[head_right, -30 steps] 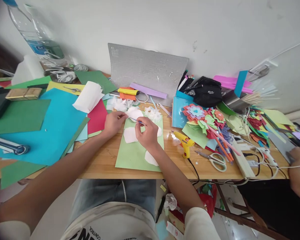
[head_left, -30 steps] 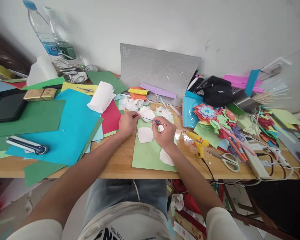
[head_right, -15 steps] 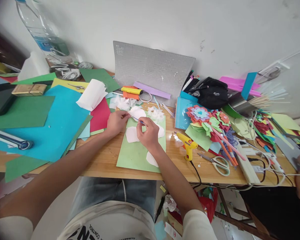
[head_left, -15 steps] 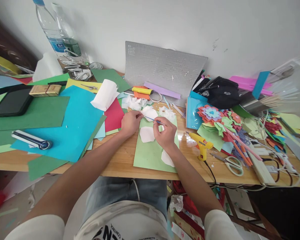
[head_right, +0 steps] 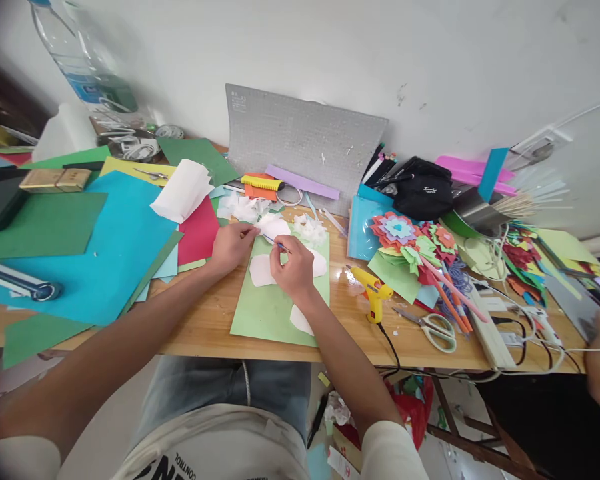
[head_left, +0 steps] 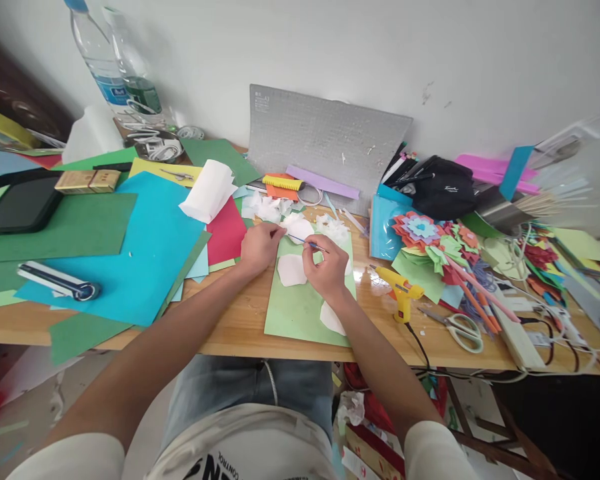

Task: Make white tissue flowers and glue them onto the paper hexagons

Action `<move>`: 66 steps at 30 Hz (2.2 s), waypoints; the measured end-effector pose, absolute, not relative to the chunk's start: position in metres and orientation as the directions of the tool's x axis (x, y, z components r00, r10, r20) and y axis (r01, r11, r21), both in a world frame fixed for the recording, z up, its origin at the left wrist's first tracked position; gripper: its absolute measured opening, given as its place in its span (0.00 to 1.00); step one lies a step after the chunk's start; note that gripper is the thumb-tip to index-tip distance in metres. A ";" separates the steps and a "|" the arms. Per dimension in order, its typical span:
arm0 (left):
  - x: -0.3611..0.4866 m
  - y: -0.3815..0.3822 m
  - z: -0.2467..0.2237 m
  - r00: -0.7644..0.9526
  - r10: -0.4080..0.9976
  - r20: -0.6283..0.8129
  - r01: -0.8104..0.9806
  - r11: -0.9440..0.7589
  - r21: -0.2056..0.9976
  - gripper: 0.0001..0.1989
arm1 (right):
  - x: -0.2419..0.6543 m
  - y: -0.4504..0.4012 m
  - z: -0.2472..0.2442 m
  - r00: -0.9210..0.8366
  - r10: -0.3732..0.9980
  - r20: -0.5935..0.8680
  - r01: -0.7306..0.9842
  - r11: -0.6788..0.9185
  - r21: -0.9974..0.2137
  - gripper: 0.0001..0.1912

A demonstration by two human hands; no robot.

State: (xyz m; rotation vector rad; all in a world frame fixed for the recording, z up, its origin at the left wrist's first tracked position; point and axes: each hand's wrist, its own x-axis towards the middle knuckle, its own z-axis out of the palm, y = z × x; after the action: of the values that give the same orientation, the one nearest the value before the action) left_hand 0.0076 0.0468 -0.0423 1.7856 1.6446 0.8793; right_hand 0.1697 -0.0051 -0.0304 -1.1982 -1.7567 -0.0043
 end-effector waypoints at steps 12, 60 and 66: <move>0.008 0.046 -0.040 0.023 0.998 0.064 0.611 -0.065 0.789 0.13 | 0.168 -0.009 -0.028 -0.050 0.689 0.723 0.721 0.526 -0.451 0.05; 0.007 0.049 -0.048 0.077 0.991 0.106 0.675 -0.130 0.727 0.15 | 0.162 -0.009 -0.032 -0.280 0.654 0.703 0.800 0.564 -0.206 0.09; 0.007 0.047 -0.046 0.058 0.994 0.097 0.651 -0.111 0.750 0.14 | 0.163 -0.010 -0.030 -0.249 0.649 0.718 0.795 0.560 -0.231 0.08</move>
State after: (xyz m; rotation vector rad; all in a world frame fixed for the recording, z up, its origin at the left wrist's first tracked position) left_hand 0.0070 0.0475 -0.0458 1.8188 1.6410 0.8510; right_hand 0.1627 -0.0097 -0.0300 -1.1613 -1.9821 -0.2277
